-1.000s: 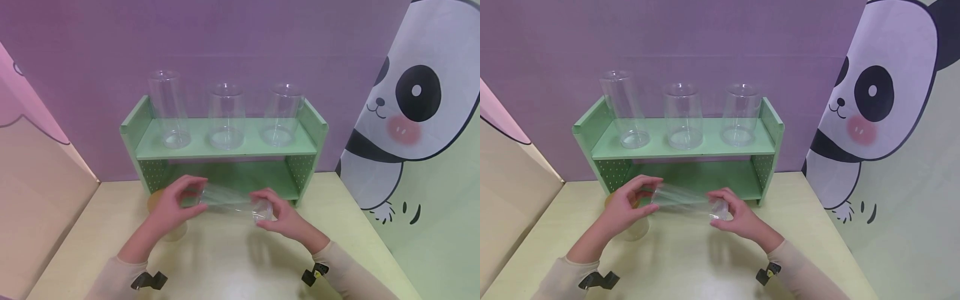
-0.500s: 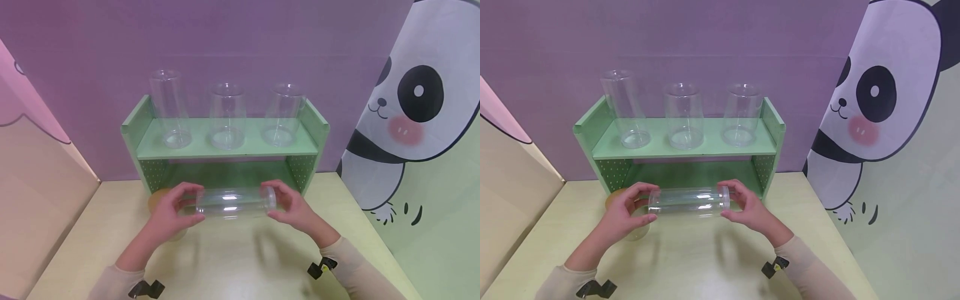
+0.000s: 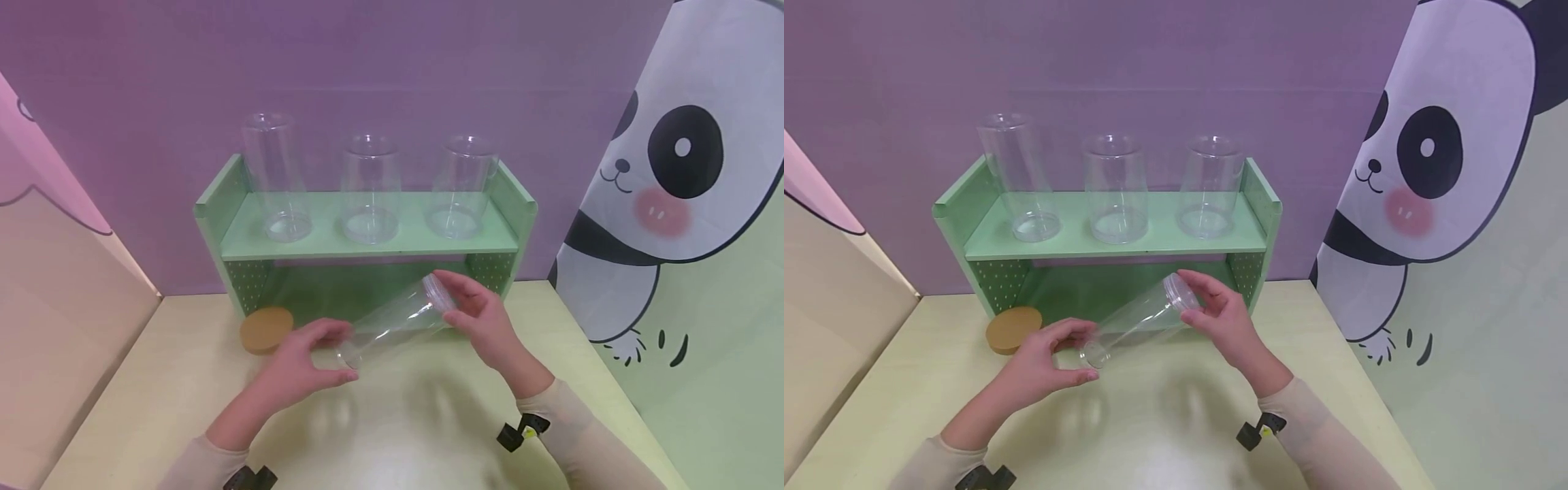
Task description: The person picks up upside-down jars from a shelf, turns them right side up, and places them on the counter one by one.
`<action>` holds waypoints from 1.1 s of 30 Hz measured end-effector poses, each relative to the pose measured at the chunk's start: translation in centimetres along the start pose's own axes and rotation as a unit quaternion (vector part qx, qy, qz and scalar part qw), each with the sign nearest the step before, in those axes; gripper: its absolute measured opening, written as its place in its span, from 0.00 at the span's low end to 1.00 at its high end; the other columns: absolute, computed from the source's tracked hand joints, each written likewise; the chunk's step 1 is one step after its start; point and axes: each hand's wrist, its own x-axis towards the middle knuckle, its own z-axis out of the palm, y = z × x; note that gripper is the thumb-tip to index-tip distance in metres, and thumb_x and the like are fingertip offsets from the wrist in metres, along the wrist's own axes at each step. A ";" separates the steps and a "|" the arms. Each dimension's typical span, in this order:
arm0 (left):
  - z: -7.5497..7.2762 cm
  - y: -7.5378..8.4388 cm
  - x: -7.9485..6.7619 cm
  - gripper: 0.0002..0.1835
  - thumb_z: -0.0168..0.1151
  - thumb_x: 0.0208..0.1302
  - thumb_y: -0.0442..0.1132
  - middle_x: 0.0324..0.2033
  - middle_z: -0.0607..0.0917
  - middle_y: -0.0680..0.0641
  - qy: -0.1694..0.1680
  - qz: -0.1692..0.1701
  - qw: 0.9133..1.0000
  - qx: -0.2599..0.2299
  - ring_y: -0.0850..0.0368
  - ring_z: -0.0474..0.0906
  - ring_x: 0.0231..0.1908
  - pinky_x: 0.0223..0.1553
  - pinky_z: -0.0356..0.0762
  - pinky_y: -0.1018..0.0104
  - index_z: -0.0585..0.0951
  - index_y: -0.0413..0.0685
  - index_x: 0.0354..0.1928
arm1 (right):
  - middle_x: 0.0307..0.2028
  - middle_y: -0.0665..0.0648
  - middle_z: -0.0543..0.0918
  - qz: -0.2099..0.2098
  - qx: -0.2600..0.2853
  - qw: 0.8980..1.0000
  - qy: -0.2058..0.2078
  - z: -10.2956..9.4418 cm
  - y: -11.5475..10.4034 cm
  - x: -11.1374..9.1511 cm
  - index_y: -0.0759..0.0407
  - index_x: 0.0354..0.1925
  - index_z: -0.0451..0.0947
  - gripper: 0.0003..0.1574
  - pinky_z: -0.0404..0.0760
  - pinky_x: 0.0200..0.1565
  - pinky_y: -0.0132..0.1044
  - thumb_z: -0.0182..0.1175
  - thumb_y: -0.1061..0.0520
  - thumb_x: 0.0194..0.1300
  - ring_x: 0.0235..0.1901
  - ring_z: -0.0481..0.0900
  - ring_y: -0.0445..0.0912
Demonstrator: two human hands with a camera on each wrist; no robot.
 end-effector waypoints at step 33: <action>7.2 -2.3 1.9 0.44 0.92 0.51 0.42 0.63 0.85 0.57 -0.060 0.008 0.995 -0.078 0.51 0.81 0.65 0.72 0.78 0.40 0.80 0.55 0.71 | 0.62 0.60 0.86 -0.033 -0.082 0.987 -0.131 4.8 -1.5 2.5 0.64 0.71 0.79 0.42 0.85 0.65 0.42 0.79 0.73 0.60 0.58 0.85 0.53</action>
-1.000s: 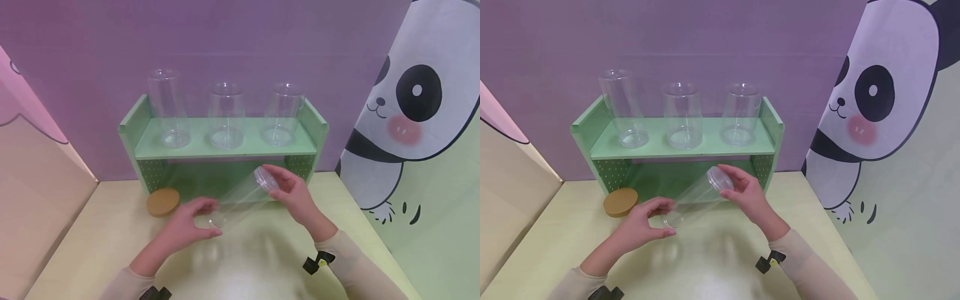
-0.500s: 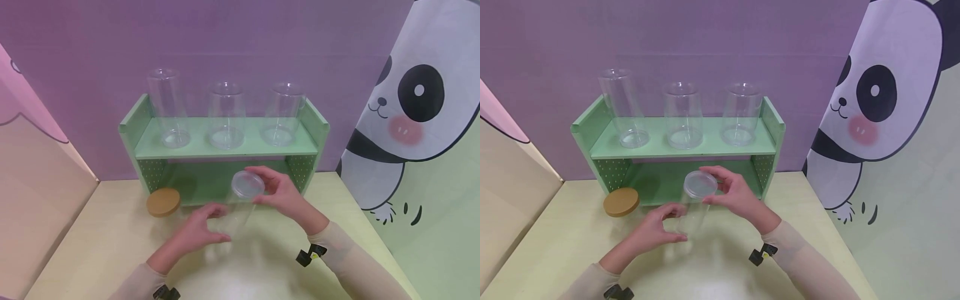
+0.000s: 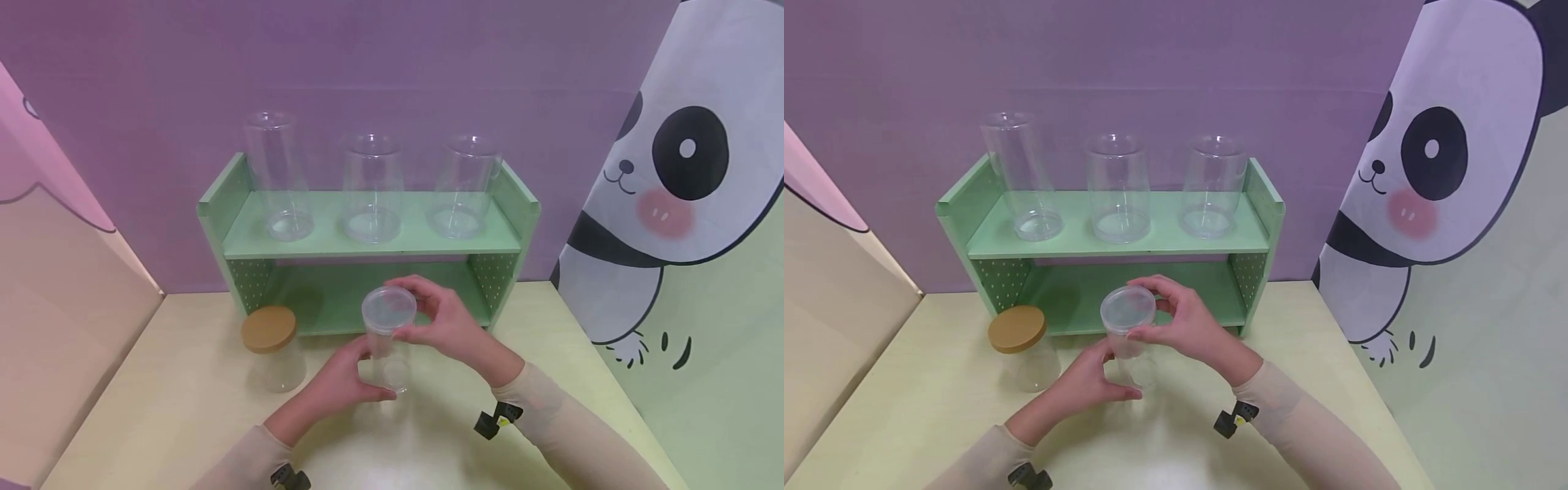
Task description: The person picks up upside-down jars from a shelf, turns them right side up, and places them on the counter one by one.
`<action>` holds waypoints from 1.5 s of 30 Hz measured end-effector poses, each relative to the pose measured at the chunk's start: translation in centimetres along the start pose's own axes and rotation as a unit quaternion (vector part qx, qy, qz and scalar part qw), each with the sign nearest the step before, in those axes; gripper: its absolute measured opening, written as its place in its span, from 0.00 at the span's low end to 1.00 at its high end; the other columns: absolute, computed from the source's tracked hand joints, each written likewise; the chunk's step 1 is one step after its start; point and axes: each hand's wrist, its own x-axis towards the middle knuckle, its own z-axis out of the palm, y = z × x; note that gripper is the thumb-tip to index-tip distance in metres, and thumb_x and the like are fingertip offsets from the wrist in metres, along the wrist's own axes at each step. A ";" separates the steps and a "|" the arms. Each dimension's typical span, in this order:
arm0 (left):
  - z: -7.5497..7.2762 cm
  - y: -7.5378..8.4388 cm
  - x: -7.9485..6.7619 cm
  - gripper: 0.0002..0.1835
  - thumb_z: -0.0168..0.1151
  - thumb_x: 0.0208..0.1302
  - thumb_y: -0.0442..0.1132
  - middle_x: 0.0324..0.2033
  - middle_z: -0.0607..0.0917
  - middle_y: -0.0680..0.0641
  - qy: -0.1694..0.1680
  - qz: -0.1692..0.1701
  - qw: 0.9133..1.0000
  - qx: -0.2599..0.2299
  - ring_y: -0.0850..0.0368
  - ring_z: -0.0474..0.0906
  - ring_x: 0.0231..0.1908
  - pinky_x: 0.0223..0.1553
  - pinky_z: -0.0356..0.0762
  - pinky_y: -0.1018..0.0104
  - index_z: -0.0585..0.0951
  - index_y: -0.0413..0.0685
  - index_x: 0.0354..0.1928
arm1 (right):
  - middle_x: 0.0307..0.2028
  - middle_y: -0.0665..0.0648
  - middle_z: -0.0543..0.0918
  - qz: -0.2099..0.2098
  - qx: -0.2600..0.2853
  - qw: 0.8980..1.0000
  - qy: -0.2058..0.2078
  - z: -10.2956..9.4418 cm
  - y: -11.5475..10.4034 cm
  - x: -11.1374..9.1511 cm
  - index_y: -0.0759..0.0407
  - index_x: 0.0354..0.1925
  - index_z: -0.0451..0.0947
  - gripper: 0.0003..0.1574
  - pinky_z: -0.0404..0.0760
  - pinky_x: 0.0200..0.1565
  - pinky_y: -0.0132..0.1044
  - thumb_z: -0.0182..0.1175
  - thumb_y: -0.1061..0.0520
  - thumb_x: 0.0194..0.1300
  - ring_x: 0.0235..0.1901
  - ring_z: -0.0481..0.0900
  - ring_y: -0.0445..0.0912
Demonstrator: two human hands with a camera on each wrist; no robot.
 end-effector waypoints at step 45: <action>-20.5 3.1 0.0 0.22 0.77 0.71 0.38 0.50 0.87 0.57 0.503 -0.020 0.864 0.018 0.64 0.86 0.49 0.54 0.86 0.74 0.87 0.45 0.64 | 0.63 0.64 0.84 0.040 0.012 0.999 0.026 1.0 2.1 0.4 0.66 0.71 0.78 0.43 0.89 0.60 0.47 0.78 0.74 0.59 0.61 0.86 0.59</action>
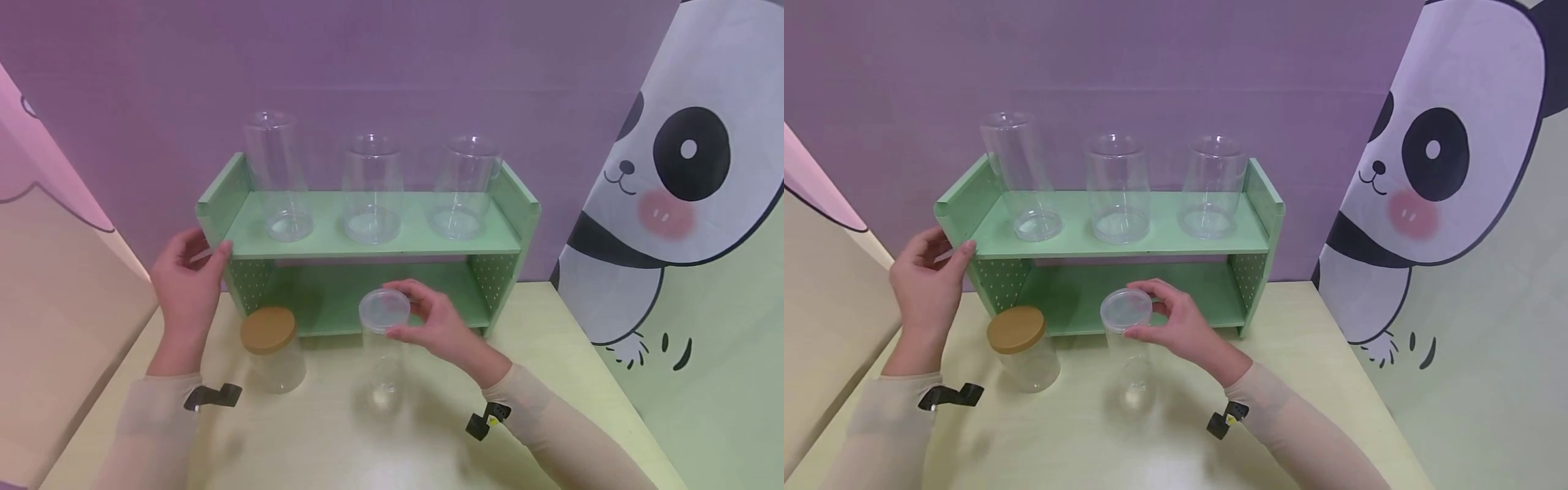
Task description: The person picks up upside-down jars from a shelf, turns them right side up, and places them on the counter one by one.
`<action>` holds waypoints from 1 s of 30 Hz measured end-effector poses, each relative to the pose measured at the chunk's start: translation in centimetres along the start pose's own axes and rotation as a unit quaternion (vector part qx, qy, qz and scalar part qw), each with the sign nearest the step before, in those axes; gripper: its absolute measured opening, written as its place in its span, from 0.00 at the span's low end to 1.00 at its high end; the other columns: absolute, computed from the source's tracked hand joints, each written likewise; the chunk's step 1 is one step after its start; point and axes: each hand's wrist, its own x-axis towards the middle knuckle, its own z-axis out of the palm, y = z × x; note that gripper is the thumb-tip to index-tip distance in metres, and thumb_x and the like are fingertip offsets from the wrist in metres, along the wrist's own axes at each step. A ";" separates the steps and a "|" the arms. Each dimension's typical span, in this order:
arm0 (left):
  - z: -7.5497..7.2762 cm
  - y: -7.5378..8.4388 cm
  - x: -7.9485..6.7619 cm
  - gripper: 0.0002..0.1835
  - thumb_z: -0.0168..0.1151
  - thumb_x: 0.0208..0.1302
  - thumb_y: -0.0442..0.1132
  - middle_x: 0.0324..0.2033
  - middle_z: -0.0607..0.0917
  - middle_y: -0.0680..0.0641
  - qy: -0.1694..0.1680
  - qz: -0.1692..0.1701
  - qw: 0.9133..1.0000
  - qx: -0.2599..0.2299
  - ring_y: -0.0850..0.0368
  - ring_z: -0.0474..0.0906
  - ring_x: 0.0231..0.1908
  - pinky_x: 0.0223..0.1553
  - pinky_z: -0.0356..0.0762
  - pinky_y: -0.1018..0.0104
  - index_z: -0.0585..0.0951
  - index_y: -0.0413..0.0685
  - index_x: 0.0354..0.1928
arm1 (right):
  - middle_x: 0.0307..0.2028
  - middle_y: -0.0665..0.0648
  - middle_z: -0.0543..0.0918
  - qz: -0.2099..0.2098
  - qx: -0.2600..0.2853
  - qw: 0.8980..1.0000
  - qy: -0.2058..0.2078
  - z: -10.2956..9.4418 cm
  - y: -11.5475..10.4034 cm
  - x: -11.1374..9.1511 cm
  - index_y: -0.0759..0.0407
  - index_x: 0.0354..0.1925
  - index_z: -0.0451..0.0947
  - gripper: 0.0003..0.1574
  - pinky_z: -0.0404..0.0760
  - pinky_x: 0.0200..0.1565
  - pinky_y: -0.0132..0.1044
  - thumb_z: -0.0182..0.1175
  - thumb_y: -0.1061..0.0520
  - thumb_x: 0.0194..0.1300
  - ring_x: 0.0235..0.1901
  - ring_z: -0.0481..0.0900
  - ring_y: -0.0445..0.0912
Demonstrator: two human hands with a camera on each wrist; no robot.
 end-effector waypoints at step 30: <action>0.9 0.1 0.0 0.16 0.72 0.71 0.33 0.36 0.85 0.65 0.028 -0.019 0.999 -0.001 0.67 0.84 0.43 0.43 0.84 0.80 0.88 0.30 0.56 | 0.65 0.59 0.81 -0.001 0.036 0.999 -0.038 6.1 3.7 5.6 0.60 0.73 0.76 0.43 0.87 0.64 0.47 0.80 0.68 0.63 0.61 0.85 0.52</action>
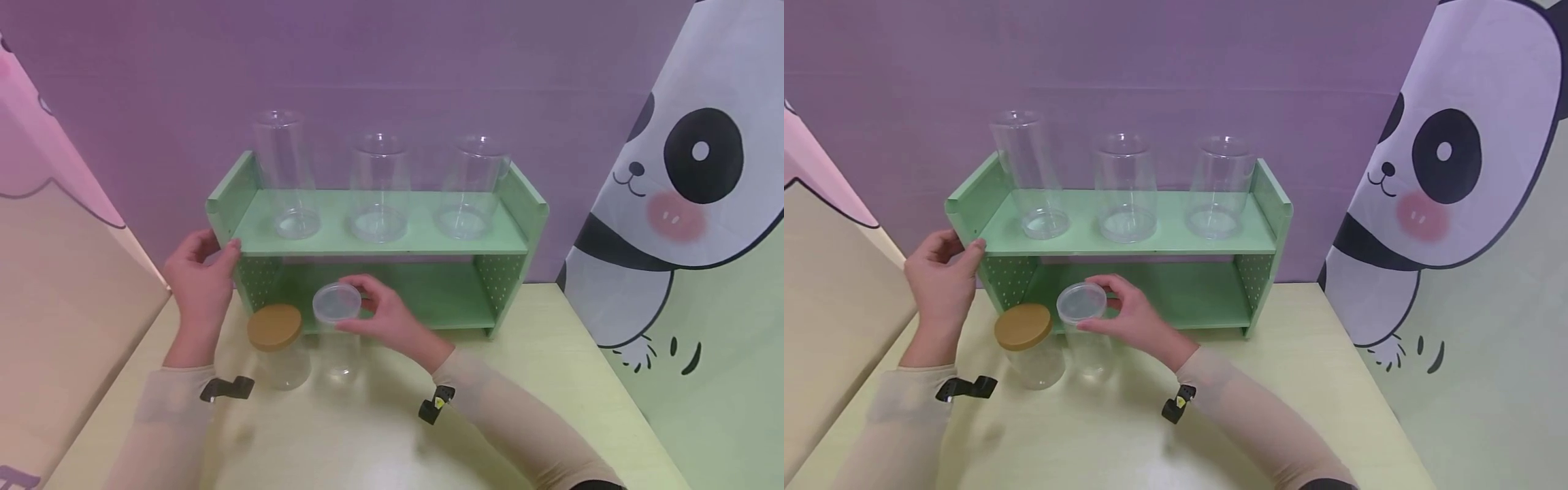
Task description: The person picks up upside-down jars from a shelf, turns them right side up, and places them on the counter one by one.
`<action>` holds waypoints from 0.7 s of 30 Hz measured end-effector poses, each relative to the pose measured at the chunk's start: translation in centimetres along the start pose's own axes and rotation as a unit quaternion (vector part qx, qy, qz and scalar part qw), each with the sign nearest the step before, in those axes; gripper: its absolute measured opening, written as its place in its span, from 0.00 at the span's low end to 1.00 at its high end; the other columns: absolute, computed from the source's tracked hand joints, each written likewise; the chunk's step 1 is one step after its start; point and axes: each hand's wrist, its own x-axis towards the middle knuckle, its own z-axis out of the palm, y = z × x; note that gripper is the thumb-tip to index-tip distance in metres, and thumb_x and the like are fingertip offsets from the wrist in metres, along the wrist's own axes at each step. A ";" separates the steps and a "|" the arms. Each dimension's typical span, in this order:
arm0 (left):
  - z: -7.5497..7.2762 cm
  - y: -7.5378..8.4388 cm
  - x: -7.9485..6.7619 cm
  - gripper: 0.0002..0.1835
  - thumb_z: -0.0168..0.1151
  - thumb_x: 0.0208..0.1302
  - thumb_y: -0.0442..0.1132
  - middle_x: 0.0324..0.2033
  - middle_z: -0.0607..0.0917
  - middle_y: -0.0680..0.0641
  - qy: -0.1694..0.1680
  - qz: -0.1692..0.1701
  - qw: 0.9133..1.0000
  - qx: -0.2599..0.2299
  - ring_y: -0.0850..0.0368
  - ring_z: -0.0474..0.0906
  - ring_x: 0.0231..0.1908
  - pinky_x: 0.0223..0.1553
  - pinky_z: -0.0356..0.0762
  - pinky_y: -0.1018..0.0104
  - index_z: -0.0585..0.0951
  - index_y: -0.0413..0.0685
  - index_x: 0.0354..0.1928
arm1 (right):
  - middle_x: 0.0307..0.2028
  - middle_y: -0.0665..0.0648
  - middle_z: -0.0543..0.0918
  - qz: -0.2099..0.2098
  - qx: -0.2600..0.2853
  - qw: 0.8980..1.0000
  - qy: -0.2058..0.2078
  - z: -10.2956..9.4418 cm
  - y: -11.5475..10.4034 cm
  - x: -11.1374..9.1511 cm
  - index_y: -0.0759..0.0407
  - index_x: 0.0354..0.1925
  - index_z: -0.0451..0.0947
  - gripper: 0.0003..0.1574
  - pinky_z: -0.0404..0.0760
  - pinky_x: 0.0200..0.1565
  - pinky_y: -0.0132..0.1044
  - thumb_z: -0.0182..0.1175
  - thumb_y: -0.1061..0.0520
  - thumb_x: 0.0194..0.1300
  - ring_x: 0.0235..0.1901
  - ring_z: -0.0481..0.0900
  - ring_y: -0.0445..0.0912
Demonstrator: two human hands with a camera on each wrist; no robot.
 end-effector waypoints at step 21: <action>0.6 0.3 -0.4 0.17 0.75 0.72 0.38 0.36 0.85 0.64 0.026 -0.026 0.999 -0.001 0.65 0.83 0.45 0.47 0.82 0.74 0.88 0.32 0.55 | 0.66 0.59 0.80 0.051 0.018 0.999 -0.004 2.9 2.8 1.5 0.62 0.72 0.76 0.42 0.90 0.58 0.42 0.80 0.68 0.63 0.65 0.83 0.54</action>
